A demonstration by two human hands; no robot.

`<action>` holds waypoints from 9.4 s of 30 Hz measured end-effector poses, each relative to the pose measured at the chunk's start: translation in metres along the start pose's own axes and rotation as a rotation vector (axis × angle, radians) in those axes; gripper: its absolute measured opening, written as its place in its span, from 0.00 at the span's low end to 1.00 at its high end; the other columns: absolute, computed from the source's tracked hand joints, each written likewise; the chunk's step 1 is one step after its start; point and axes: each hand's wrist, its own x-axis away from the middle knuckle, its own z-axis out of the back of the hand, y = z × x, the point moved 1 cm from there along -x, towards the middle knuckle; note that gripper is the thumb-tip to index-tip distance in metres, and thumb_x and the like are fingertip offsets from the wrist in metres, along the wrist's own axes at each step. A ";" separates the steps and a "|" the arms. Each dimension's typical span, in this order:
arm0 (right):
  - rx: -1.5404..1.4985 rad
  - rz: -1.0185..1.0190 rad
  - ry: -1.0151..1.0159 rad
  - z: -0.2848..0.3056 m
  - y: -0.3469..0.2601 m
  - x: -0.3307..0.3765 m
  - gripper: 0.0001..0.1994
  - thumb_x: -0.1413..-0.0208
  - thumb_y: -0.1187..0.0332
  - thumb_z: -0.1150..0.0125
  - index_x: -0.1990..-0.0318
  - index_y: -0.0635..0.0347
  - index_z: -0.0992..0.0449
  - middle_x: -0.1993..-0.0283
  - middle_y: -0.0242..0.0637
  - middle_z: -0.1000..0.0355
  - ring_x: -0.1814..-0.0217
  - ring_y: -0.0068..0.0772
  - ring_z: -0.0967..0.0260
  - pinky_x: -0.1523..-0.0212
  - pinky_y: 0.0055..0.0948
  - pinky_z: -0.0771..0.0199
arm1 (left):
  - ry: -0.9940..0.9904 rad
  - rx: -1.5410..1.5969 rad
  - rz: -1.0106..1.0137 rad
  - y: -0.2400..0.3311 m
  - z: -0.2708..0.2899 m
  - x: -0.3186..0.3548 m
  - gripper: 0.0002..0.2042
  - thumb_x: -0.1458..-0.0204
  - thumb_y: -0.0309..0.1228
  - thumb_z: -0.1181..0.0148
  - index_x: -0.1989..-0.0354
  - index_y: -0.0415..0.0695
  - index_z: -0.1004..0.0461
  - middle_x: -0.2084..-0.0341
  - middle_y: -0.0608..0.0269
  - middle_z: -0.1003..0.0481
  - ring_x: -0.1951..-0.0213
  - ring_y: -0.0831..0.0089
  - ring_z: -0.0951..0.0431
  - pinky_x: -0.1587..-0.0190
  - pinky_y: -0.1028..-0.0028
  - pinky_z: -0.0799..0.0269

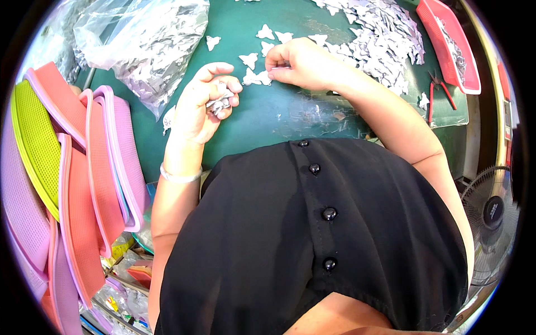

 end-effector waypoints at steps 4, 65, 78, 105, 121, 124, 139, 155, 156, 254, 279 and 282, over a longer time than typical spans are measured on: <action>0.057 0.009 0.047 -0.001 0.005 -0.001 0.07 0.55 0.71 0.45 0.67 0.61 0.27 0.76 0.38 0.30 0.74 0.30 0.34 0.71 0.27 0.34 | 0.025 -0.076 0.071 0.001 0.004 -0.003 0.07 0.52 0.24 0.48 0.63 0.40 0.31 0.74 0.62 0.30 0.75 0.77 0.30 0.81 0.86 0.39; -0.734 -0.296 0.282 -0.002 -0.012 0.038 0.06 0.52 0.66 0.40 0.73 0.58 0.27 0.84 0.21 0.38 0.84 0.10 0.45 0.82 0.13 0.47 | 0.251 -0.460 -0.090 -0.004 -0.059 -0.025 0.06 0.52 0.28 0.44 0.68 0.40 0.26 0.83 0.70 0.30 0.83 0.86 0.34 0.85 0.89 0.45; -0.352 -0.050 0.499 -0.008 -0.010 0.040 0.06 0.53 0.68 0.40 0.71 0.60 0.26 0.77 0.25 0.33 0.75 0.15 0.40 0.73 0.18 0.39 | 0.232 -0.389 -0.072 -0.005 -0.063 -0.025 0.08 0.55 0.27 0.40 0.66 0.40 0.27 0.83 0.71 0.30 0.82 0.87 0.33 0.85 0.88 0.45; 0.482 0.491 0.828 0.004 -0.016 0.042 0.07 0.62 0.75 0.41 0.72 0.60 0.28 0.72 0.33 0.34 0.75 0.32 0.33 0.77 0.26 0.32 | 0.138 -0.428 -0.254 -0.008 -0.067 -0.020 0.11 0.54 0.24 0.42 0.60 0.39 0.26 0.80 0.71 0.30 0.78 0.84 0.34 0.78 0.87 0.41; -0.084 0.130 0.675 0.003 -0.008 0.044 0.06 0.55 0.71 0.40 0.70 0.62 0.27 0.75 0.30 0.33 0.76 0.23 0.34 0.79 0.22 0.36 | 0.133 -0.473 -0.248 -0.007 -0.068 -0.020 0.12 0.54 0.24 0.42 0.58 0.38 0.27 0.81 0.72 0.32 0.79 0.85 0.34 0.77 0.86 0.40; -0.774 -0.272 0.441 0.008 -0.002 0.046 0.08 0.52 0.67 0.39 0.69 0.62 0.27 0.77 0.26 0.32 0.81 0.14 0.39 0.83 0.16 0.43 | 0.156 -0.459 -0.214 -0.007 -0.067 -0.021 0.13 0.54 0.24 0.41 0.58 0.38 0.27 0.81 0.72 0.32 0.79 0.85 0.34 0.78 0.86 0.40; -1.163 -0.357 0.491 0.018 0.017 0.059 0.06 0.53 0.69 0.38 0.70 0.58 0.28 0.77 0.27 0.33 0.84 0.13 0.42 0.86 0.13 0.47 | 0.254 -0.506 -0.132 -0.007 -0.050 -0.020 0.12 0.53 0.25 0.42 0.59 0.39 0.27 0.80 0.72 0.33 0.80 0.86 0.34 0.83 0.87 0.45; -1.324 -0.292 1.218 0.176 0.107 0.102 0.08 0.48 0.68 0.45 0.63 0.62 0.32 0.73 0.32 0.37 0.82 0.18 0.46 0.86 0.14 0.48 | 0.309 -0.558 -0.137 -0.003 -0.035 -0.016 0.12 0.50 0.27 0.46 0.57 0.36 0.31 0.82 0.70 0.33 0.81 0.85 0.35 0.85 0.87 0.47; -1.288 -0.219 1.148 0.166 0.103 0.097 0.09 0.47 0.68 0.46 0.61 0.62 0.32 0.72 0.32 0.37 0.81 0.18 0.45 0.85 0.14 0.48 | 0.310 -0.558 -0.147 -0.003 -0.031 -0.017 0.13 0.50 0.28 0.45 0.57 0.36 0.31 0.82 0.70 0.34 0.81 0.85 0.35 0.85 0.87 0.47; 0.255 0.204 0.060 0.041 0.042 -0.033 0.08 0.51 0.70 0.49 0.66 0.63 0.26 0.66 0.38 0.32 0.66 0.39 0.34 0.63 0.35 0.32 | 0.154 -1.970 -0.332 0.022 -0.005 -0.066 0.10 0.61 0.23 0.44 0.67 0.37 0.30 0.70 0.49 0.32 0.66 0.52 0.29 0.61 0.63 0.33; -0.586 -0.334 0.122 0.064 0.045 -0.011 0.08 0.52 0.68 0.44 0.68 0.64 0.30 0.73 0.36 0.31 0.73 0.28 0.33 0.72 0.25 0.33 | 0.053 -1.747 -0.234 0.031 -0.001 -0.054 0.15 0.64 0.25 0.37 0.65 0.38 0.31 0.78 0.59 0.33 0.73 0.66 0.31 0.68 0.70 0.34; 0.243 -0.159 0.066 0.054 0.040 -0.014 0.13 0.56 0.62 0.39 0.70 0.63 0.30 0.76 0.38 0.32 0.73 0.33 0.33 0.72 0.29 0.33 | 0.090 -1.719 -0.105 0.036 -0.009 -0.052 0.15 0.64 0.25 0.37 0.65 0.38 0.31 0.79 0.60 0.34 0.74 0.69 0.32 0.69 0.72 0.35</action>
